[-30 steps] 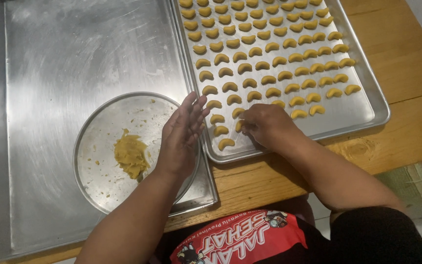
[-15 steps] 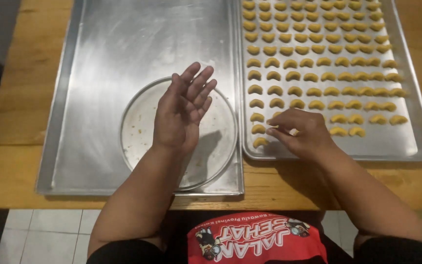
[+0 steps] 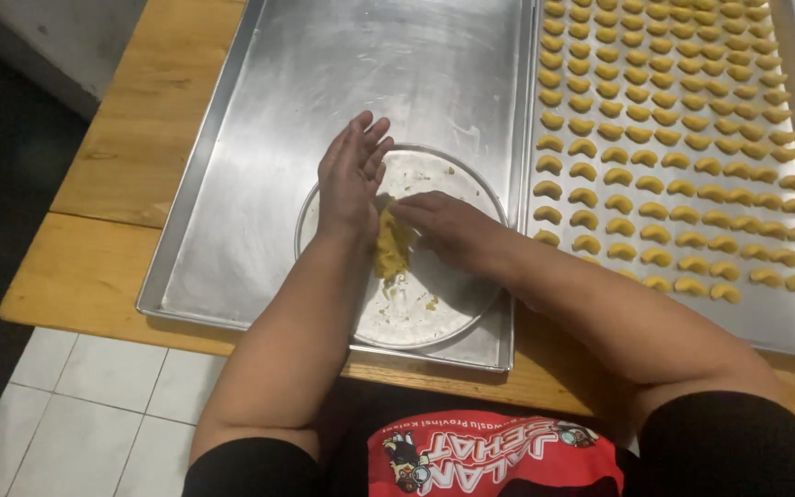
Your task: Forming crescent-shaped cookies by hand from dough and arranging them on a baking tray
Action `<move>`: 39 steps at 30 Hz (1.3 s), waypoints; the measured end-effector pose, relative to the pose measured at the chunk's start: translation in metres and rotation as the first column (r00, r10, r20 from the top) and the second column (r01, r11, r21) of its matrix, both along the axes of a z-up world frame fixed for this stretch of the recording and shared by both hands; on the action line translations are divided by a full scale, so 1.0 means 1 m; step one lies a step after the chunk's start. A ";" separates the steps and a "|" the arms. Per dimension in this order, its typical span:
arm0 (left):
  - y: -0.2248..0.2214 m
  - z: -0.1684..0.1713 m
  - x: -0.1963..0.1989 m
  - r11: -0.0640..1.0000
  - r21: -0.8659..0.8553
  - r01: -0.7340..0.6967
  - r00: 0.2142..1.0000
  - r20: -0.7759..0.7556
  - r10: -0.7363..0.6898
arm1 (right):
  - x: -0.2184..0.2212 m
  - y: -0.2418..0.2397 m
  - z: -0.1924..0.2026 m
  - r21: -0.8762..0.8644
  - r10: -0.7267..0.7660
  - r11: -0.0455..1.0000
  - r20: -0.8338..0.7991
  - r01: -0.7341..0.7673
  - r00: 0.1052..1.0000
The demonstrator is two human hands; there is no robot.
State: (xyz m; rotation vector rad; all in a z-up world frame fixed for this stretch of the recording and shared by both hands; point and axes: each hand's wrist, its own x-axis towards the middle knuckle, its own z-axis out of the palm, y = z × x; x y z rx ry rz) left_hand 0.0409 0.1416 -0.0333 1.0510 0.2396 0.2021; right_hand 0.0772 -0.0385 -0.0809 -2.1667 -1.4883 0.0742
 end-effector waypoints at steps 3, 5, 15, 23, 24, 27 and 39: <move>0.001 -0.008 0.005 0.994 -0.107 -0.002 1.000 0.006 0.003 | 0.015 0.023 0.001 -0.078 0.062 0.995 -0.023 -0.063 0.998; 0.002 -0.001 0.001 0.995 -0.103 0.000 1.000 0.006 0.001 | 0.023 0.032 0.000 -0.141 0.108 0.983 -0.047 -0.114 0.993; -0.001 -0.009 0.003 0.994 -0.108 0.007 1.000 0.001 -0.007 | 0.034 0.024 -0.036 -0.082 0.096 0.993 0.140 -0.085 0.986; 0.000 -0.008 0.004 0.996 -0.092 0.004 1.000 -0.027 -0.007 | 0.006 0.012 -0.054 -0.138 -0.197 0.963 0.218 0.230 0.956; 0.000 -0.007 0.004 0.997 -0.080 0.000 0.999 -0.042 -0.004 | 0.004 0.012 -0.055 -0.167 -0.234 0.952 0.141 0.256 0.962; -0.002 -0.009 0.006 0.997 -0.073 0.023 0.997 -0.066 -0.028 | 0.020 0.006 -0.066 -0.183 -0.333 0.934 -0.122 0.308 0.935; -0.037 0.003 -0.010 0.825 -0.191 0.532 0.817 -0.142 -0.559 | -0.022 -0.035 0.062 0.257 0.046 0.830 -0.916 0.495 0.399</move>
